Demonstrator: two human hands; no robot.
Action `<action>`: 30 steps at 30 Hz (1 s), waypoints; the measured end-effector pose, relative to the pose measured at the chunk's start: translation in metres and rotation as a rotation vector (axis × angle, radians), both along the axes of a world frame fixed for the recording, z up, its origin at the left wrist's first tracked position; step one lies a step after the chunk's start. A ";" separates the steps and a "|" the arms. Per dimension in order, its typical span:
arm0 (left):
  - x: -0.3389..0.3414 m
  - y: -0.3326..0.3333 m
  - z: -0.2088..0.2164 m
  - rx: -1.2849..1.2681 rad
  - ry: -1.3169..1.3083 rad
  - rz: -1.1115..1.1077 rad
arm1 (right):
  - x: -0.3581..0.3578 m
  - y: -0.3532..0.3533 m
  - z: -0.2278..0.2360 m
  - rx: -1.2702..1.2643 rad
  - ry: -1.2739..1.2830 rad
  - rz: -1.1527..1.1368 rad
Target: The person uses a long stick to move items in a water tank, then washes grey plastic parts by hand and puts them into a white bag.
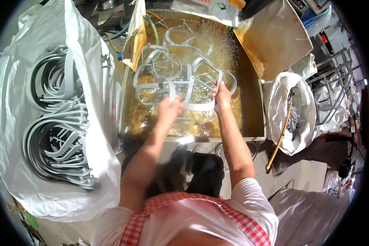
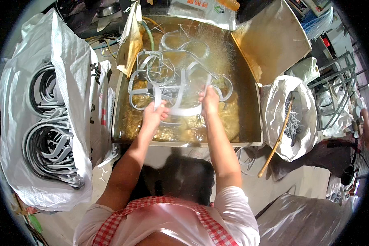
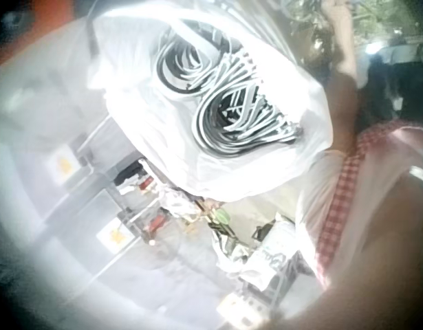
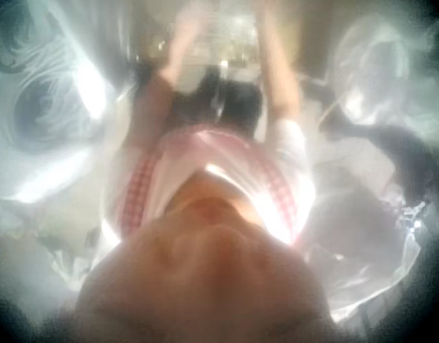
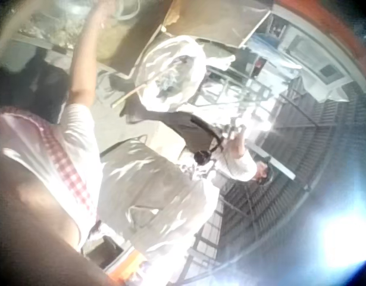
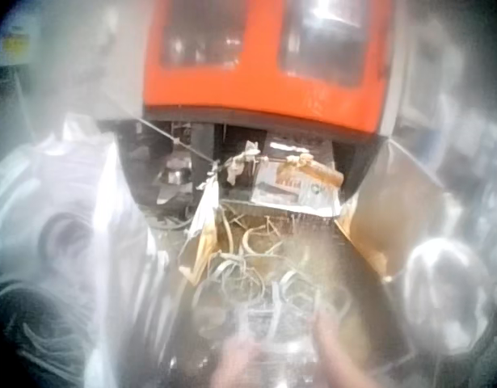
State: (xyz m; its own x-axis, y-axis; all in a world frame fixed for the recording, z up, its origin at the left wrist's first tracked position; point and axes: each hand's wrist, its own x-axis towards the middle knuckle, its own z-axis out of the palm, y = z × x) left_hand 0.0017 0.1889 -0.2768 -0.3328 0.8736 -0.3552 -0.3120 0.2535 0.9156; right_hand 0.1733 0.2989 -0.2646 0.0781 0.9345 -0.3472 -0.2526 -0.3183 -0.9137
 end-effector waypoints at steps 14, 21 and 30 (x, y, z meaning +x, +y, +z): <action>0.024 0.002 -0.010 0.307 -0.364 -0.302 | -0.016 -0.025 -0.087 -0.162 0.581 -0.560; -0.022 -0.004 0.009 -0.002 -0.406 0.005 | -0.020 -0.078 -0.073 -0.350 -0.033 0.367; -0.005 -0.023 0.023 0.140 1.017 -0.710 | 0.034 0.015 -0.049 -0.054 -0.042 0.289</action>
State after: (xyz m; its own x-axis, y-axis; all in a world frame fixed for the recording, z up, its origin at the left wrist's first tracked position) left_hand -0.0032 0.1661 -0.2540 0.1583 0.9819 -0.1035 0.7188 -0.0428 0.6939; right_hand 0.2074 0.3135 -0.3133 -0.1734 0.9003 -0.3993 -0.1062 -0.4202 -0.9012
